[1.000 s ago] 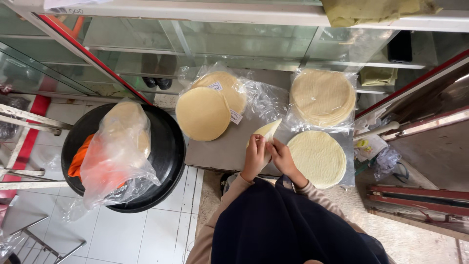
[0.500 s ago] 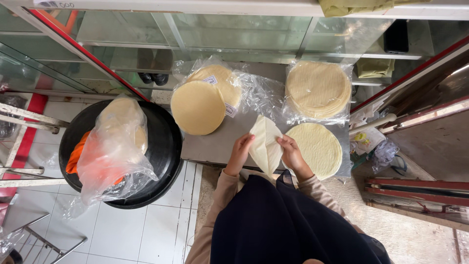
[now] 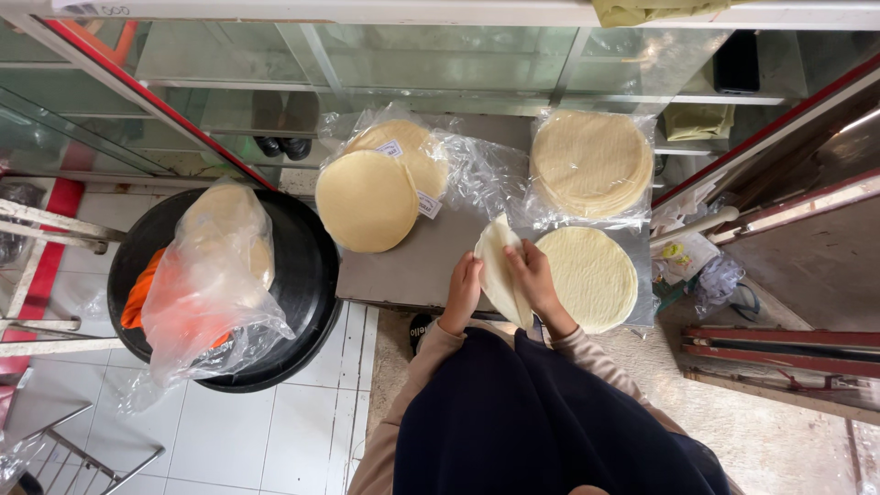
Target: The person unwraps thin circular flatbreads from plastic wrap and separates the layers by hand on a metal counter.
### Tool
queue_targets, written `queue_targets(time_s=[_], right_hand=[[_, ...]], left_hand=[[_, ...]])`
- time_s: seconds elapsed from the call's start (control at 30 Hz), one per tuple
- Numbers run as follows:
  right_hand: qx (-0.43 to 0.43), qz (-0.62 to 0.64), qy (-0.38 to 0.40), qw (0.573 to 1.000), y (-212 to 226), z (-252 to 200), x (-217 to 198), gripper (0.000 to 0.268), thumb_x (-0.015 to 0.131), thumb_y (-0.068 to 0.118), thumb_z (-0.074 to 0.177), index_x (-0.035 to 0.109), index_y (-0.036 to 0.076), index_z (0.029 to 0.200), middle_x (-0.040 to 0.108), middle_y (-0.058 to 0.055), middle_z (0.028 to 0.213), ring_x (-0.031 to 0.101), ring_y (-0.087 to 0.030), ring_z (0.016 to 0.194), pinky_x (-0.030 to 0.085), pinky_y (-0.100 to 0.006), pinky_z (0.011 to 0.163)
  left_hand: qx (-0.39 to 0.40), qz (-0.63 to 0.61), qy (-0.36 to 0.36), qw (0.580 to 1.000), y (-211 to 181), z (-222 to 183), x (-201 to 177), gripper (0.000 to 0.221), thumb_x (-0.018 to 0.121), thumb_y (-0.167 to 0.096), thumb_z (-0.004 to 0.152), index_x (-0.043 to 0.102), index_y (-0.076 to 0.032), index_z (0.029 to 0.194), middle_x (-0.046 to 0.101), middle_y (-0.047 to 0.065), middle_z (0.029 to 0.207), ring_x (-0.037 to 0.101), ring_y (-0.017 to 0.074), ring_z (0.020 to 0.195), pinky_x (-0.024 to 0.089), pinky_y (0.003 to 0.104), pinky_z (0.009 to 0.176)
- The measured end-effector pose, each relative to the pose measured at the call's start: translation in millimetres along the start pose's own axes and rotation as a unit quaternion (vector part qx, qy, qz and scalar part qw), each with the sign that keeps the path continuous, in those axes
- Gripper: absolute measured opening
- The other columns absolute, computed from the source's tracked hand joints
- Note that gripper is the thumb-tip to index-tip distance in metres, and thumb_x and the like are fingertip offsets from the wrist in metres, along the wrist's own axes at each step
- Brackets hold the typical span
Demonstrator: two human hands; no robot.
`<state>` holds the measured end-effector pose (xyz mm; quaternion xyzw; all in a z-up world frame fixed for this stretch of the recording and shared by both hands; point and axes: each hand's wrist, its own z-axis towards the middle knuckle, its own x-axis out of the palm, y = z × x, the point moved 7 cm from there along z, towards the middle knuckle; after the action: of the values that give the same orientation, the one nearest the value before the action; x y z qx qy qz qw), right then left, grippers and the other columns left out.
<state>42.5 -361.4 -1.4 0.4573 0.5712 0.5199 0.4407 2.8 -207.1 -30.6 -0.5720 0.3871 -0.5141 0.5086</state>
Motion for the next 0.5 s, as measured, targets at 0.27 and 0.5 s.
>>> queue_targets(time_s=[0.27,0.5], right_hand=[[-0.014,-0.007,0.006,1.000,-2,-6,-4,0.029,0.066,0.023,0.101,0.064,-0.004,0.109,0.059,0.001,0.072,0.048,-0.004,0.061,0.039,-0.023,0.050],[0.004,0.089,-0.077,0.993,-15,24,-48,0.027,0.066,0.022,0.102,0.066,-0.003,0.109,0.065,0.002,0.084,0.054,-0.004,0.068,0.044,-0.022,0.056]], left_hand=[[-0.077,-0.058,0.018,0.995,13,1,19,0.038,0.057,-0.029,0.109,0.069,0.006,0.114,0.068,0.008,0.094,0.060,0.0123,0.082,0.049,0.029,0.072],[-0.166,-0.289,-0.002,0.943,-16,19,-12,0.035,0.061,-0.026,0.098,0.069,0.002,0.118,0.073,0.008,0.109,0.070,0.0165,0.095,0.057,0.030,0.083]])
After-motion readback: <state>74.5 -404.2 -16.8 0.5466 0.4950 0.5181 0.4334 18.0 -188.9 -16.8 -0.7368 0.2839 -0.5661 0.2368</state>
